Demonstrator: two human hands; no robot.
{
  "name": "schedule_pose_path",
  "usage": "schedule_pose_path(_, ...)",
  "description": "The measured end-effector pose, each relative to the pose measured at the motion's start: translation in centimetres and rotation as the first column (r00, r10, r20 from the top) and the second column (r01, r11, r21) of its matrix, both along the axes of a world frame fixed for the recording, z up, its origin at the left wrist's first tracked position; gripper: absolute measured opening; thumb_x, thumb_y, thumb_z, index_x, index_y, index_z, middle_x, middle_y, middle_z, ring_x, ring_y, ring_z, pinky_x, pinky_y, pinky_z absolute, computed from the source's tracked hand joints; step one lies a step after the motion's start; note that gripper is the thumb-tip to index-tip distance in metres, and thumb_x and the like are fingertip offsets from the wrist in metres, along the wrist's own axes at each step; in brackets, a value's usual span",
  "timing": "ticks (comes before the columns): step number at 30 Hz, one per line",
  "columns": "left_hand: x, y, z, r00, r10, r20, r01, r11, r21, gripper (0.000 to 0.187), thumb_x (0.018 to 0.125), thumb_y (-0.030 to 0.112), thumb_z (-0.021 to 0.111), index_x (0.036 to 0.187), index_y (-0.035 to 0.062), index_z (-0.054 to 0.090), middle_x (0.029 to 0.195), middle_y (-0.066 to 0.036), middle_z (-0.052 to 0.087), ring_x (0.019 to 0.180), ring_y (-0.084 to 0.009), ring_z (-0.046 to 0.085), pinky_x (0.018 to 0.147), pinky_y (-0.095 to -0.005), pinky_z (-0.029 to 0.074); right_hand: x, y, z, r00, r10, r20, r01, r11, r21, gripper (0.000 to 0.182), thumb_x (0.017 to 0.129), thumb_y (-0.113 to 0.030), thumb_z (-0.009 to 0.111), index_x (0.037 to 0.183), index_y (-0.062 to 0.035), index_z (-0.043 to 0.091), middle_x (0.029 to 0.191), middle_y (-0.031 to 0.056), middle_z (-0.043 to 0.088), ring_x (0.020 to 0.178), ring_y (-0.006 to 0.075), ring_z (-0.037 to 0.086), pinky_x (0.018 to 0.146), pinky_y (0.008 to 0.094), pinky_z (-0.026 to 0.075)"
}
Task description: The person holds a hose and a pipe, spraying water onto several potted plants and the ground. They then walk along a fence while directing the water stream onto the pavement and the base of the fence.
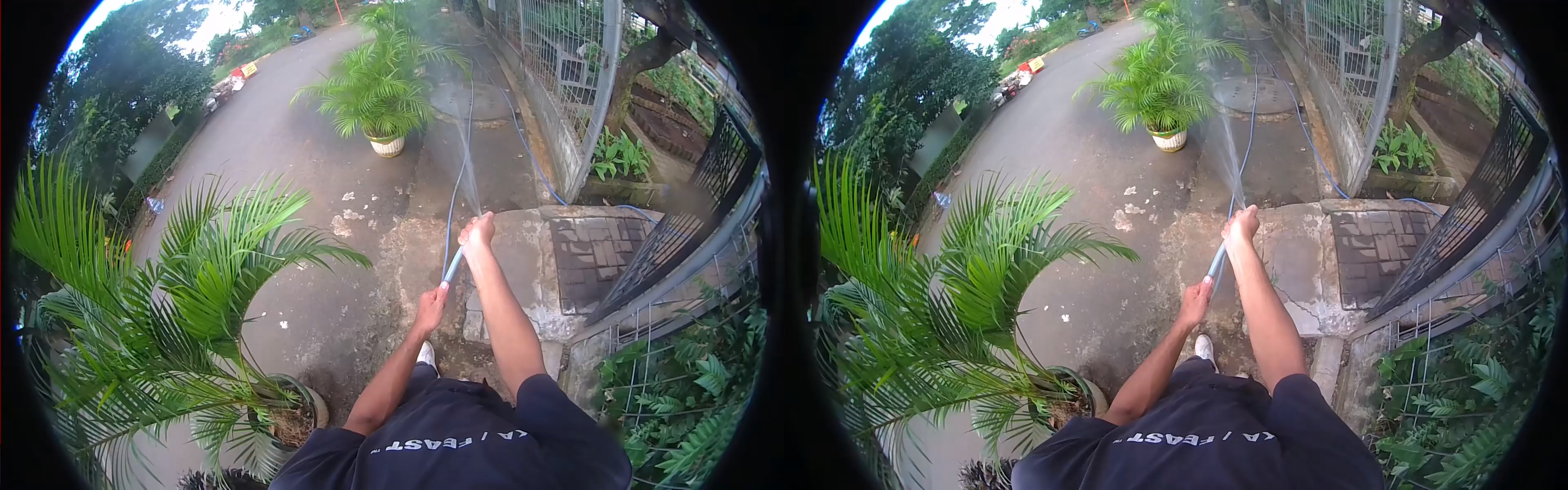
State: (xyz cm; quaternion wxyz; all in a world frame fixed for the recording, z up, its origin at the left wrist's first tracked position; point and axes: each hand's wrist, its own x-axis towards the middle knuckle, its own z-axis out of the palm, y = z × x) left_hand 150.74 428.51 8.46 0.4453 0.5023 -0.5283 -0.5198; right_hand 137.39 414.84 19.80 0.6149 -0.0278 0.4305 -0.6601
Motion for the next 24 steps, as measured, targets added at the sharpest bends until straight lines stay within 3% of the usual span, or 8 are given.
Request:
schedule_pose_path(6,0.7,2.4,0.6,0.999,0.025,0.045,-0.025,1.000,0.004,0.050,0.098,0.044,0.044,0.061,0.0120,0.041,0.056,0.007,0.034,0.051,-0.0054,0.030,0.046,-0.0264,0.025,0.1,2.2,-0.3,0.998,-0.003,0.067,0.002,1.000,0.014,0.054,0.095,-0.058,0.021,0.064,-0.0162,0.033,0.048,-0.0020,0.025,0.034,0.0141,0.023,0.033,0.0296,0.018)
schedule_pose_path(12,1.9,3.3,1.0,1.000,-0.015,0.022,0.015,1.000,-0.017,0.051,0.098,0.046,0.045,0.062,0.0106,0.040,0.058,0.007,0.034,0.054,-0.0059,0.030,0.047,-0.0272,0.025,0.5,4.9,1.8,0.991,-0.014,0.133,0.019,0.999,-0.030,0.048,0.095,-0.051,0.023,0.066,-0.0155,0.035,0.048,-0.0019,0.024,0.034,0.0137,0.021,0.033,0.0298,0.017)
schedule_pose_path(24,7.7,4.6,-0.1,1.000,-0.015,-0.007,0.015,1.000,0.019,0.049,0.098,0.044,0.044,0.061,0.0124,0.041,0.057,0.008,0.034,0.051,-0.0051,0.030,0.046,-0.0261,0.025,6.8,5.1,-0.3,0.996,-0.039,0.074,0.040,0.999,-0.004,0.043,0.094,-0.047,0.025,0.067,-0.0153,0.035,0.048,-0.0014,0.025,0.034,0.0139,0.023,0.033,0.0298,0.017)
